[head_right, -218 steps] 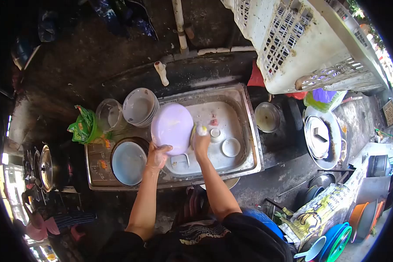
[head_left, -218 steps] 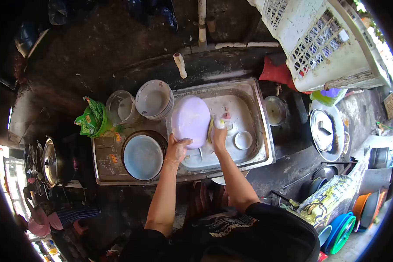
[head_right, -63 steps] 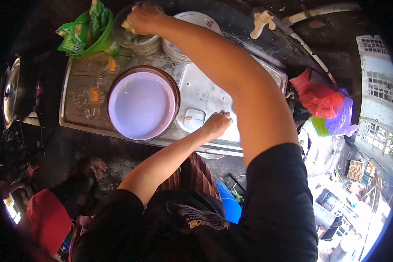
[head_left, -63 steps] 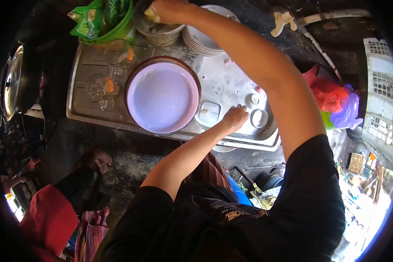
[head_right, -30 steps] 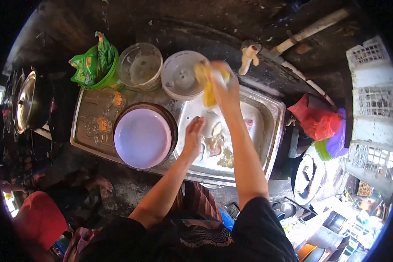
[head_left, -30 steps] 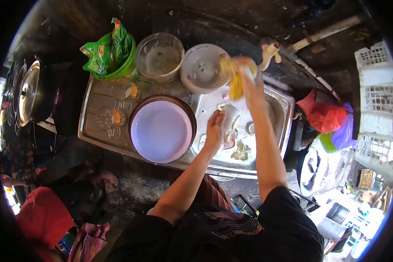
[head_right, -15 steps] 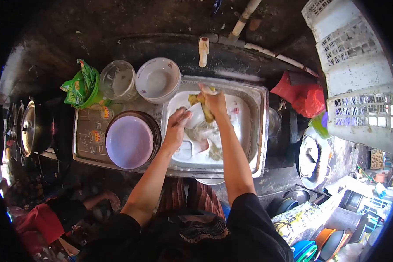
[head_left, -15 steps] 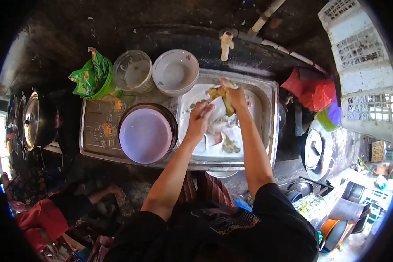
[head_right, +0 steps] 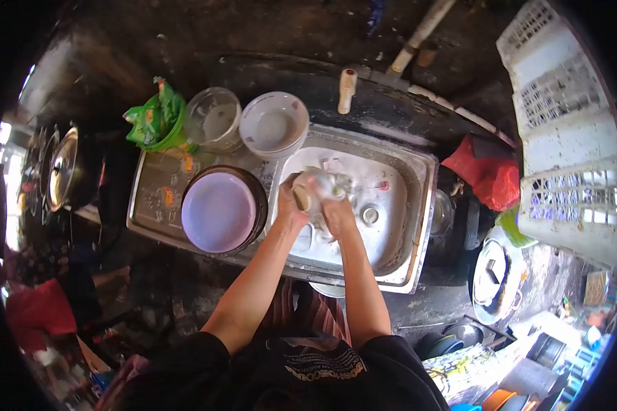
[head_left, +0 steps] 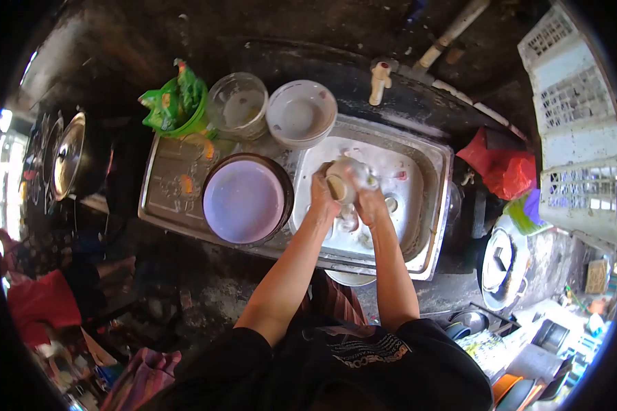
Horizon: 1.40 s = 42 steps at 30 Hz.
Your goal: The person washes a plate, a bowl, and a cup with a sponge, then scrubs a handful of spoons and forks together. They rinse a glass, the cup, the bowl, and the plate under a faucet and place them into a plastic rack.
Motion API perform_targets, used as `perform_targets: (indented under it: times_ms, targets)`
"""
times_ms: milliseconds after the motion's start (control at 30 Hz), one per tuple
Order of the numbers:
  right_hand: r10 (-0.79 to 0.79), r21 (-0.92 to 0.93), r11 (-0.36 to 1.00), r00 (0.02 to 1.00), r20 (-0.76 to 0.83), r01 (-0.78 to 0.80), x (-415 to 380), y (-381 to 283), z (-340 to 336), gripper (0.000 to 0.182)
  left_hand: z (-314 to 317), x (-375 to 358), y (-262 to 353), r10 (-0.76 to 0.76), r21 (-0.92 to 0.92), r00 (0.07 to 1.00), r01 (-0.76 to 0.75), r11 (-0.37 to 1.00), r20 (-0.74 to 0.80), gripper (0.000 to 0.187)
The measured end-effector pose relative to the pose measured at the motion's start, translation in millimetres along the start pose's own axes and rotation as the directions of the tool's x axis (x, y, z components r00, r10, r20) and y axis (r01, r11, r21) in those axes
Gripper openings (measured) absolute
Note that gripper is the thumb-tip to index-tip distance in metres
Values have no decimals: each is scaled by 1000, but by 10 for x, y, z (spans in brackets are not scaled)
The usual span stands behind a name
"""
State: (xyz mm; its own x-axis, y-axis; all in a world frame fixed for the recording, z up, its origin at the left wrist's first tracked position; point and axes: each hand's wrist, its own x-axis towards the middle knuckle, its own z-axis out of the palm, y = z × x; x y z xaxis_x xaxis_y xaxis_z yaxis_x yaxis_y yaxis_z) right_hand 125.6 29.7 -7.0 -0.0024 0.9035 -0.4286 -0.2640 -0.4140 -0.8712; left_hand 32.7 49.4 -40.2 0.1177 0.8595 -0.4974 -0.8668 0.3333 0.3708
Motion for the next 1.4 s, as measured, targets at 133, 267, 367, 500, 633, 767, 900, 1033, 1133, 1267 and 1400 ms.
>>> perform_targets:
  times_ms: [133, 267, 367, 500, 633, 767, 900, 1033, 1133, 1267, 1400]
  targets:
    - [162, 400, 903, 986, 25, -159, 93, -127, 14, 45, -15, -44, -39, -13, -115, 999, 9, 993, -36, 16]
    - [34, 235, 972, 989, -144, 0, 248, -151, -136, 32, 314, -357, 115, 145, -47, 955, -162, 986, -258, 32]
    - [-330, -117, 944, 901, -280, 310, 70, -321, -24, 24, 52, -324, 338, 482, 296, 851, -415, 860, -206, 25]
    - [-803, -630, 496, 592, -71, 597, -108, -286, 420, 24, 87, -431, 311, 683, 800, 660, -571, 186, 312, 25]
    - [-441, -406, 862, 843, -307, 303, -62, -289, 341, 27, 249, -843, 465, 539, 829, 634, -473, -299, 555, 13]
    - [-453, -857, 488, 887, -88, 164, 272, 401, -739, 25, 1, -1156, 716, 430, 665, 511, -507, -549, 744, 13]
    - [-170, -833, 465, 893, -416, -299, 401, 673, -1954, 31, -526, -1342, 1081, 437, 609, 533, -200, -767, 725, 18]
    - [277, -636, 625, 890, -362, -453, 726, 1184, -2673, 27, -783, -1401, 1180, 383, 570, 642, -103, -815, 664, 19]
    - [446, -299, 794, 842, -304, -529, 442, 931, -2243, 24, -489, -1547, 1043, 461, 614, 584, -82, -785, 668, 22]
    - [471, -114, 858, 856, -215, -501, 436, 1242, -2053, 21, -309, -1447, 484, 455, 743, 592, -460, -487, 665, 21]
    - [-90, -776, 624, 977, -192, -95, 273, 1160, -1640, 29, -596, -1026, -175, 364, 810, 724, -506, -297, 586, 22]
